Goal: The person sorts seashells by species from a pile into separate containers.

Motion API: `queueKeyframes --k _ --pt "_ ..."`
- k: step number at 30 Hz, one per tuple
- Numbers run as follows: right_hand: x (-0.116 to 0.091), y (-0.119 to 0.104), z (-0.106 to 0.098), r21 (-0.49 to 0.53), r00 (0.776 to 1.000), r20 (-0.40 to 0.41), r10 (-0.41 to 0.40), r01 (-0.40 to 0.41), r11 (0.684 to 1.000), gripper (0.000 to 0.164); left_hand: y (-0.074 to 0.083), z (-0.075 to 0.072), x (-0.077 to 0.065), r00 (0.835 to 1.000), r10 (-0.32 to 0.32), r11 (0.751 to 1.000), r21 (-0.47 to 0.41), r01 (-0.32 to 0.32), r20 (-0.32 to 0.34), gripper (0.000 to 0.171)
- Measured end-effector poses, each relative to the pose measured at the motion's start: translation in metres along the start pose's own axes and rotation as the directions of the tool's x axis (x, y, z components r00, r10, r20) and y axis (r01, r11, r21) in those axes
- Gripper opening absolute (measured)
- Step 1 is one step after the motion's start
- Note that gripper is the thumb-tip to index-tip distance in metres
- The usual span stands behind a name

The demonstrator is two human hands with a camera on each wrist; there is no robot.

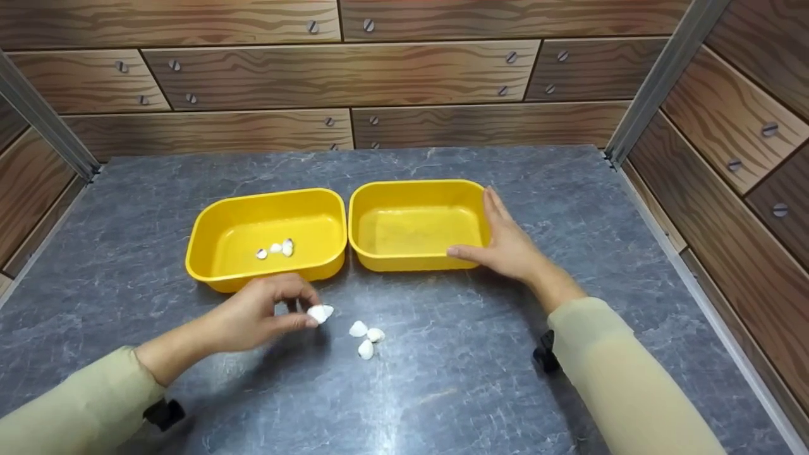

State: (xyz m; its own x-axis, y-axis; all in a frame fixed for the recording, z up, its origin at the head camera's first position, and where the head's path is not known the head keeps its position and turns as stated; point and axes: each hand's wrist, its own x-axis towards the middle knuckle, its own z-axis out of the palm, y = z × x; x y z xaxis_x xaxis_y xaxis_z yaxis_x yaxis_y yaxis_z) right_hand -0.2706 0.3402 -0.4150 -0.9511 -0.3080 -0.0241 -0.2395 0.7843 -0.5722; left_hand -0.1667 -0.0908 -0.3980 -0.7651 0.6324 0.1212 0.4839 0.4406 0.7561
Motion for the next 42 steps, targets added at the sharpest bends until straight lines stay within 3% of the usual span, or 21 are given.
queueKeyframes --k 5,9,14,19,26,32,36,42 --pt "-0.001 -0.001 -0.001 0.003 1.0 -0.001 0.004 -0.004 1.0 0.124 0.026 -0.017 0.027 0.999 0.027 0.999 -0.018 -0.028 -0.024 0.011" --pt "-0.001 -0.001 0.0 0.005 1.0 0.001 0.003 -0.003 1.0 0.124 0.035 -0.029 0.053 0.995 0.07 0.998 0.0 -0.07 -0.076 0.014" --pt "-0.002 -0.001 0.0 0.0 1.0 -0.001 0.003 -0.003 1.0 0.124 0.034 -0.041 0.084 0.99 0.048 0.999 0.005 -0.048 -0.135 0.017" --pt "-0.001 0.0 0.0 -0.006 1.0 -0.003 0.007 -0.007 1.0 0.124 0.025 -0.046 0.107 0.983 -0.02 1.0 -0.006 0.019 -0.184 0.021" --pt "-0.002 -0.001 0.0 0.002 1.0 -0.009 -0.004 0.004 1.0 0.124 0.013 -0.041 0.128 0.969 -0.106 0.994 -0.06 0.095 -0.224 0.022" --pt "-0.003 0.001 0.0 0.017 1.0 -0.011 -0.002 0.002 1.0 0.124 0.004 -0.027 0.142 0.966 -0.164 0.982 -0.124 0.141 -0.202 0.024" --pt "-0.003 0.001 0.0 0.029 1.0 -0.011 -0.002 0.002 1.0 0.125 -0.001 -0.018 0.148 0.967 -0.166 0.981 -0.132 0.142 -0.191 0.024" --pt "-0.003 0.0 0.0 0.038 1.0 -0.015 -0.002 0.003 0.999 0.125 -0.004 -0.009 0.152 0.971 -0.146 0.989 -0.059 0.137 -0.191 0.024"
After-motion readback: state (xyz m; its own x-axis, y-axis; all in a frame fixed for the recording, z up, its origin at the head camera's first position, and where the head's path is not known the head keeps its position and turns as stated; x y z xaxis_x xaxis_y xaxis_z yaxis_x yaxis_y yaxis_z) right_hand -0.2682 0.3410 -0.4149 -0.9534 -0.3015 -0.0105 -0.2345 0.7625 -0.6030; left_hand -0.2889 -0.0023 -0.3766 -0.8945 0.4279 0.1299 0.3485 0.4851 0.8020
